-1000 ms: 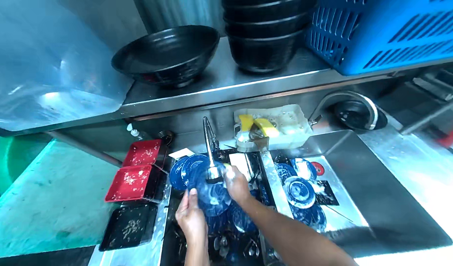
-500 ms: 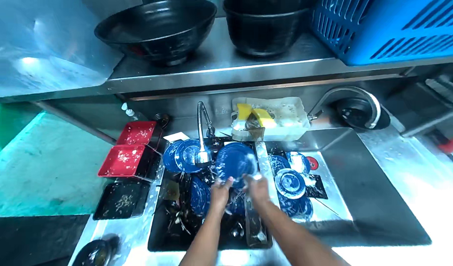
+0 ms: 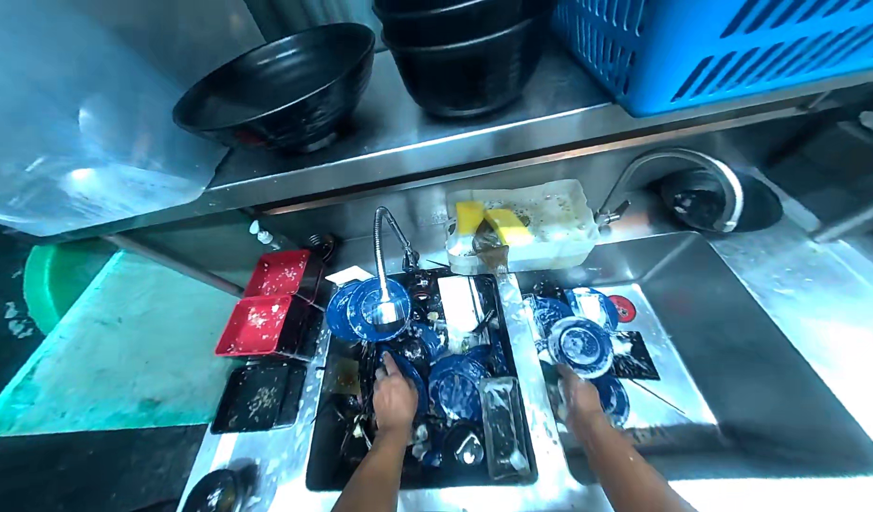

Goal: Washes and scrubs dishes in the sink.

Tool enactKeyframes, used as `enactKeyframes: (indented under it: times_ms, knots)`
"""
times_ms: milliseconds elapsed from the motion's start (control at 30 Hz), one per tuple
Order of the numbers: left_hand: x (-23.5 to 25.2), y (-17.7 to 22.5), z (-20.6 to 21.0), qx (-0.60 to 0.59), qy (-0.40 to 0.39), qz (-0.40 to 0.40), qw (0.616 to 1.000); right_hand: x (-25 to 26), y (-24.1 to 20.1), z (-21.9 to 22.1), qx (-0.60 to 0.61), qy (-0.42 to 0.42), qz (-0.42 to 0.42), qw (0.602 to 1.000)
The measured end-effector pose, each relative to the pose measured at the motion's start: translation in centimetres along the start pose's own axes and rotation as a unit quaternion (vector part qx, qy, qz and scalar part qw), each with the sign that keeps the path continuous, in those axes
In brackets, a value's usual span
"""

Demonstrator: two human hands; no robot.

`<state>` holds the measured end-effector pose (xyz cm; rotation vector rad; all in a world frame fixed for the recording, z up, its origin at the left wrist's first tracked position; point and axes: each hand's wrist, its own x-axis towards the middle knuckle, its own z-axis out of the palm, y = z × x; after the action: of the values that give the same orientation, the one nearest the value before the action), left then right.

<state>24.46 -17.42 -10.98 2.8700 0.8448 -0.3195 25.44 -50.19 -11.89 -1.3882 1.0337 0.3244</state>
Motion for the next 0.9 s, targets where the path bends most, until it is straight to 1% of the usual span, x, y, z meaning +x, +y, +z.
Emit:
enactKeyframes:
  times_ms: [67,100,167,200,267,333,367,400,433,467,500,533,567,633,667,700,733,800,833,867,900]
  knots:
    - [0.6,1.2,-2.4,0.03,0.02,0.017,0.999,-1.7,-0.9,0.4,-0.077,0.03,-0.099,0.992]
    - [0.9,1.9,-4.0,0.036,0.035,0.031,0.998,-2.6,-1.4,0.6,-0.095,0.028,-0.138,0.985]
    - [1.2,3.0,-7.8,0.037,0.04,0.048,0.997,-4.6,-1.9,1.8,-0.114,0.004,-0.19,0.975]
    - [1.2,3.3,-9.7,0.017,0.045,0.053,0.997,-5.6,-2.0,2.8,-0.115,-0.019,-0.204,0.972]
    - [1.5,3.4,-12.3,-0.073,0.082,0.064,0.992,-8.0,-2.8,5.8,-0.128,-0.08,-0.221,0.964]
    - [1.9,3.2,-13.2,-0.229,0.113,0.069,0.964,-10.1,-3.6,9.7,-0.133,-0.133,-0.258,0.948]
    - [2.2,3.0,-13.0,-0.316,0.103,0.058,0.941,-11.3,-4.0,11.8,-0.147,-0.157,-0.283,0.935]
    - [2.3,3.0,-12.3,-0.416,0.079,0.039,0.905,-12.3,-4.1,13.8,-0.178,-0.181,-0.321,0.912]
    - [2.1,3.1,-11.5,-0.52,0.046,0.007,0.853,-13.2,-3.8,15.6,-0.222,-0.202,-0.373,0.878]
    - [1.6,3.3,-10.8,-0.607,0.018,-0.031,0.794,-13.9,-3.3,17.2,-0.268,-0.223,-0.426,0.835]
    - [1.0,3.4,-10.4,-0.665,0.002,-0.061,0.745,-14.1,-2.6,18.5,-0.302,-0.231,-0.476,0.793]
    - [0.4,3.1,-10.3,-0.692,-0.008,-0.075,0.718,-13.8,-2.0,19.6,-0.323,-0.217,-0.512,0.766]
    - [-0.2,2.7,-10.3,-0.696,-0.016,-0.074,0.714,-13.1,-1.9,20.4,-0.345,-0.193,-0.517,0.759]
    - [-1.5,1.6,-10.0,-0.681,-0.027,-0.039,0.731,-11.3,-2.6,21.6,-0.375,-0.146,-0.472,0.785]
    - [-1.8,1.2,-9.9,-0.674,-0.027,-0.023,0.738,-11.1,-2.9,22.1,-0.383,-0.147,-0.449,0.794]
    - [-1.7,1.0,-9.9,-0.673,-0.017,-0.021,0.739,-11.6,-2.8,22.4,-0.376,-0.168,-0.451,0.792]
    - [-1.4,0.7,-10.2,-0.679,-0.001,-0.034,0.733,-12.6,-1.9,22.6,-0.347,-0.197,-0.482,0.78]
    - [-0.6,0.2,-10.9,-0.689,0.041,-0.083,0.718,-14.6,0.3,22.2,-0.316,-0.269,-0.529,0.741]
    - [-0.3,-0.1,-11.2,-0.694,0.05,-0.101,0.711,-14.6,1.1,21.9,-0.315,-0.278,-0.537,0.731]
    - [-0.3,-0.1,-11.5,-0.695,0.051,-0.107,0.709,-14.1,1.1,21.7,-0.323,-0.265,-0.535,0.734]
    - [-0.6,0.1,-11.6,-0.694,0.05,-0.097,0.712,-13.2,0.5,21.9,-0.325,-0.231,-0.528,0.75]
